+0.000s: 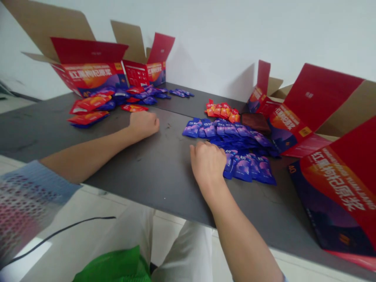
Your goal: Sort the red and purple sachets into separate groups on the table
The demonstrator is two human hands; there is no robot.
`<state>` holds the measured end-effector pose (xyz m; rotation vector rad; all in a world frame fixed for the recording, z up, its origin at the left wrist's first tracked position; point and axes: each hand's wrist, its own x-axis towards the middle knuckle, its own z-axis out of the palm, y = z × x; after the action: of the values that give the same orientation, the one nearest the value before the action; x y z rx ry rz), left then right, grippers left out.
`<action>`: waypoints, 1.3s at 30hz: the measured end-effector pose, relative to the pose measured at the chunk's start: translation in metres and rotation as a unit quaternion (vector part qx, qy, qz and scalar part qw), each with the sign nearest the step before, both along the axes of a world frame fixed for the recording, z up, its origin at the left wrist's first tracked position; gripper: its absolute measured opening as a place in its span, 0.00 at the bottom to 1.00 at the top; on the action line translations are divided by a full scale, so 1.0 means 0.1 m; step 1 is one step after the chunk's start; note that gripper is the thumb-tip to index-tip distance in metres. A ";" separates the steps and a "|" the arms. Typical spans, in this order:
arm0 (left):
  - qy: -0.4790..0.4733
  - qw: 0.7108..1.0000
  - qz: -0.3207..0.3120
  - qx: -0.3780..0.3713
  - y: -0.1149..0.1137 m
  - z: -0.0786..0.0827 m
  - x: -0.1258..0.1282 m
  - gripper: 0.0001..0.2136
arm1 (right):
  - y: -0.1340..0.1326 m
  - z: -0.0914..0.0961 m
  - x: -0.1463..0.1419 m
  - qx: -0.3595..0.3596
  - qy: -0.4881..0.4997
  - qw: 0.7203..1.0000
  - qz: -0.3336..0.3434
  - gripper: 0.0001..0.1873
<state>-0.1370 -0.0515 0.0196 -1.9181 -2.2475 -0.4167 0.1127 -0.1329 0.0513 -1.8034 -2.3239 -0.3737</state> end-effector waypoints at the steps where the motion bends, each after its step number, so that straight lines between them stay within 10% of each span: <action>1: 0.001 0.999 0.032 0.011 0.03 0.05 -0.13 0.22 | 0.01 -0.01 0.00 0.003 0.002 1.000 0.006 0.16; 6: -0.014 0.988 0.150 0.028 0.11 0.21 -0.92 0.25 | 0.02 -0.03 0.01 0.025 0.006 0.999 0.034 0.16; 13: -0.044 0.972 0.226 0.053 0.28 -0.07 -1.49 0.36 | -0.01 -0.01 0.01 0.055 0.023 0.997 0.047 0.16; 29: -0.059 0.984 0.155 0.065 0.01 0.25 -0.60 0.10 | -0.03 0.01 -0.01 0.032 0.059 0.996 0.059 0.16; 34: 0.010 0.986 0.121 0.116 -0.16 0.36 -0.19 0.18 | -0.01 -0.03 -0.02 0.022 0.084 0.994 0.066 0.16; 39: -0.172 0.956 0.053 0.231 -0.11 0.26 -0.18 0.18 | -0.02 -0.06 -0.05 -0.025 0.123 0.990 0.069 0.17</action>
<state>-0.1554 -0.0623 0.0460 -1.5686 -2.1644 -1.2181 0.1081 -0.1345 0.0454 -1.5939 -2.2839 -0.0676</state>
